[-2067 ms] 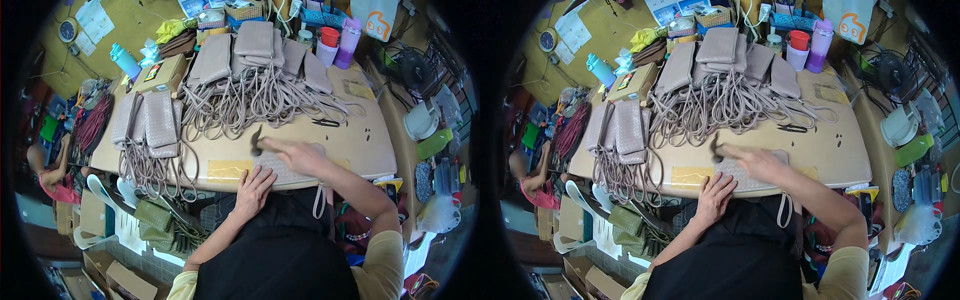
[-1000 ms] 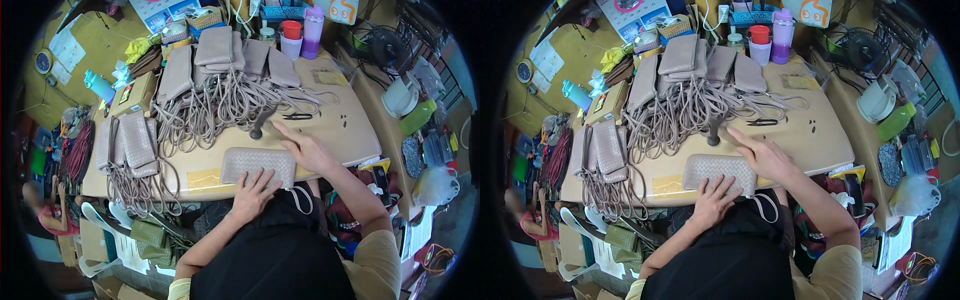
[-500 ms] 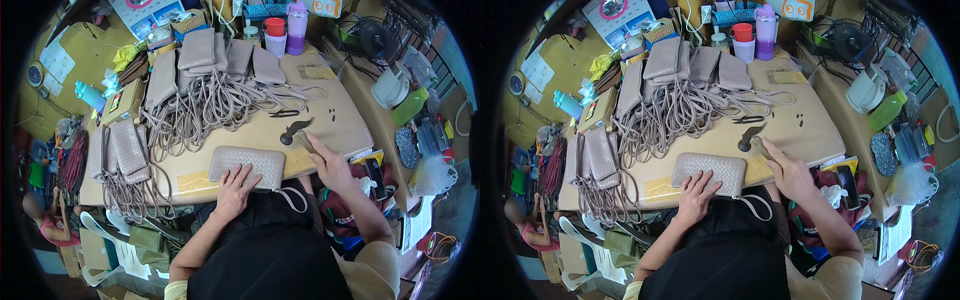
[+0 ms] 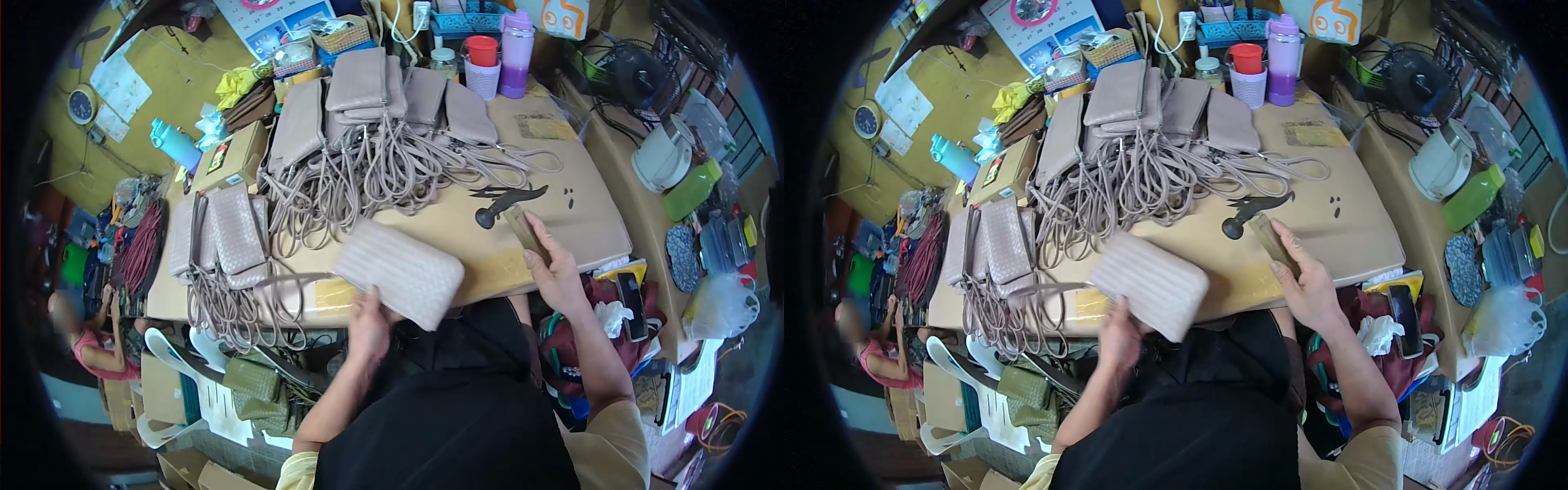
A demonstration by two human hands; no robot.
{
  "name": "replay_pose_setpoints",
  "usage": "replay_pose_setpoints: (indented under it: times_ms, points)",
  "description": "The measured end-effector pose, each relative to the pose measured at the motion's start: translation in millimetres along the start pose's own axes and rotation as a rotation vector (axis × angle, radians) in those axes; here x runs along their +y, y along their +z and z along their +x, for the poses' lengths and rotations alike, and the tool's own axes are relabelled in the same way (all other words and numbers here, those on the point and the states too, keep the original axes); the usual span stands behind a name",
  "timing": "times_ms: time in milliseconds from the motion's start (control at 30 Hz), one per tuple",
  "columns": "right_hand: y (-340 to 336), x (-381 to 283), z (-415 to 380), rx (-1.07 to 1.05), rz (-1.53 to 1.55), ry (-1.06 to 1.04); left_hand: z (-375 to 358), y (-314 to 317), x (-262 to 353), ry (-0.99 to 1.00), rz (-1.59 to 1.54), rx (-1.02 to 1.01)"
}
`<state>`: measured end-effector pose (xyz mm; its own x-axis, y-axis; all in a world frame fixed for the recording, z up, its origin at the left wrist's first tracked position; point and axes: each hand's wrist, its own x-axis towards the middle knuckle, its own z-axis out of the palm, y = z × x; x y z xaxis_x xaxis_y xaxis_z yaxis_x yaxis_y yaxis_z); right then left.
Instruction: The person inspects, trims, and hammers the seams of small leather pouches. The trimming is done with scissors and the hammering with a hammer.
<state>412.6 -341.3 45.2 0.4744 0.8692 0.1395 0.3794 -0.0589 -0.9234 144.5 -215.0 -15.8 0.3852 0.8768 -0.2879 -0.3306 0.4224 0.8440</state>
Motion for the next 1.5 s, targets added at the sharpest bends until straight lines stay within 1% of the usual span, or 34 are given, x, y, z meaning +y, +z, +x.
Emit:
replay_pose_setpoints:
  times_ms: [33,67,133,200,267,367,400,467,500,533,567,600,667,733,767,800,833,867,900,933,967,1000,1067,1100,1133,1167,1200,1233,1267,1300,1333,1367,1433,1500]
  points:
    - [6.9,5.3,3.7,0.008,-0.132,-0.240,-6.1,-4.9,-13.1,-0.148,-0.013,0.005]
    - [12.3,4.1,6.6,-0.006,-0.127,-0.244,-10.6,-9.8,-22.1,-0.289,-0.037,-0.027]
    - [27.3,-5.7,17.7,-0.210,-0.201,-0.141,-19.3,-18.1,-24.9,-0.358,0.007,-0.085]
    - [43.6,-17.4,31.2,-0.279,-0.226,-0.180,-19.6,-24.7,-32.2,-0.355,0.072,-0.098]
    - [63.3,-32.5,43.1,-0.343,-0.357,-0.268,-18.3,-25.6,-34.4,-0.352,0.140,-0.116]
    - [86.1,-64.2,51.8,-0.373,-0.300,-0.259,-17.8,-22.0,-31.5,-0.342,0.121,-0.137]
    - [94.1,-52.6,55.2,-0.378,-0.299,-0.260,-17.8,-20.7,-31.3,-0.352,0.101,-0.127]
    - [114.7,-19.4,62.7,-0.428,-0.460,-0.434,-18.5,-24.2,-31.6,-0.360,0.079,-0.112]
    - [112.1,-25.8,67.4,-0.431,-0.461,-0.438,-16.0,-28.5,-33.7,-0.405,0.114,-0.140]
    - [107.4,-36.7,74.3,-0.522,-0.607,-0.345,-14.3,-32.7,-34.7,-0.451,0.154,-0.169]
    - [103.4,-42.9,81.1,-0.609,-0.760,-0.253,-11.7,-33.6,-36.6,-0.444,0.151,-0.172]
    - [104.5,-39.6,81.7,-0.609,-0.763,-0.255,-12.0,-34.5,-38.3,-0.441,0.184,-0.214]
    - [111.0,-23.6,73.8,-0.291,-0.380,-0.456,-13.6,-36.7,-40.9,-0.452,0.222,-0.258]
    - [109.7,-9.1,66.0,-0.345,-0.416,-0.454,-16.0,-28.8,-41.5,-0.427,0.114,-0.167]
    - [105.2,-4.8,64.8,-0.394,-0.451,-0.461,-17.1,-23.3,-41.7,-0.427,0.110,-0.170]
    - [96.6,-7.5,67.6,-0.390,-0.452,-0.455,-19.4,-19.0,-40.8,-0.353,0.064,-0.155]
    - [83.5,-16.0,76.4,-0.393,-0.534,-0.364,-19.1,-13.5,-40.8,-0.276,0.015,-0.141]
    - [73.2,-23.3,79.4,-0.397,-0.613,-0.267,-17.6,-6.8,-42.1,-0.282,0.016,-0.143]
    - [66.2,-28.0,76.8,-0.396,-0.614,-0.258,-14.7,1.4,-43.4,-0.232,-0.074,-0.073]
    - [58.8,-32.7,74.4,-0.287,-0.479,-0.256,-13.3,8.7,-42.7,-0.181,-0.164,-0.006]
    - [51.1,-36.8,73.1,-0.174,-0.346,-0.257,-14.5,12.7,-38.1,-0.194,-0.159,-0.047]
    - [42.8,-39.6,71.6,-0.167,-0.353,-0.254,-15.5,15.2,-34.1,-0.198,-0.161,-0.057]
    - [30.0,-43.1,65.3,-0.049,-0.194,-0.393,-18.7,13.4,-28.6,-0.517,0.007,-0.229]
    - [27.2,-45.2,62.2,-0.045,-0.197,-0.393,-17.4,7.0,-28.4,-0.513,0.149,-0.421]
    - [26.2,-47.0,58.1,0.004,-0.194,-0.445,-20.6,6.1,-31.2,-0.513,0.151,-0.426]
    - [26.9,-47.3,53.6,0.056,-0.188,-0.496,-24.8,4.8,-31.8,-0.184,0.438,-0.455]
    - [29.8,-43.7,49.1,0.062,-0.187,-0.493,-28.6,6.6,-27.9,0.154,0.713,-0.470]
    - [35.1,-36.2,44.9,0.049,-0.218,-0.452,-23.9,9.3,-19.1,0.571,0.929,-0.451]
    - [40.4,-27.4,41.3,0.033,-0.249,-0.412,-18.3,17.1,-9.8,0.568,0.931,-0.453]
    - [45.2,-11.8,39.2,0.035,-0.246,-0.412,-12.1,25.8,1.4,0.757,1.154,-0.411]
    - [49.0,5.1,38.2,-0.123,-0.461,-0.331,-9.6,29.8,7.1,0.948,1.374,-0.360]
    - [49.2,17.4,37.9,-0.282,-0.677,-0.246,-8.1,25.9,2.1,0.952,1.373,-0.358]
    - [35.3,-14.2,43.9,-0.253,-0.711,-0.254,0.7,14.7,-8.7,0.774,1.610,-0.486]
    - [37.4,-20.6,41.3,-0.233,-0.739,-0.243,-0.3,10.6,-10.1,0.780,1.617,-0.501]
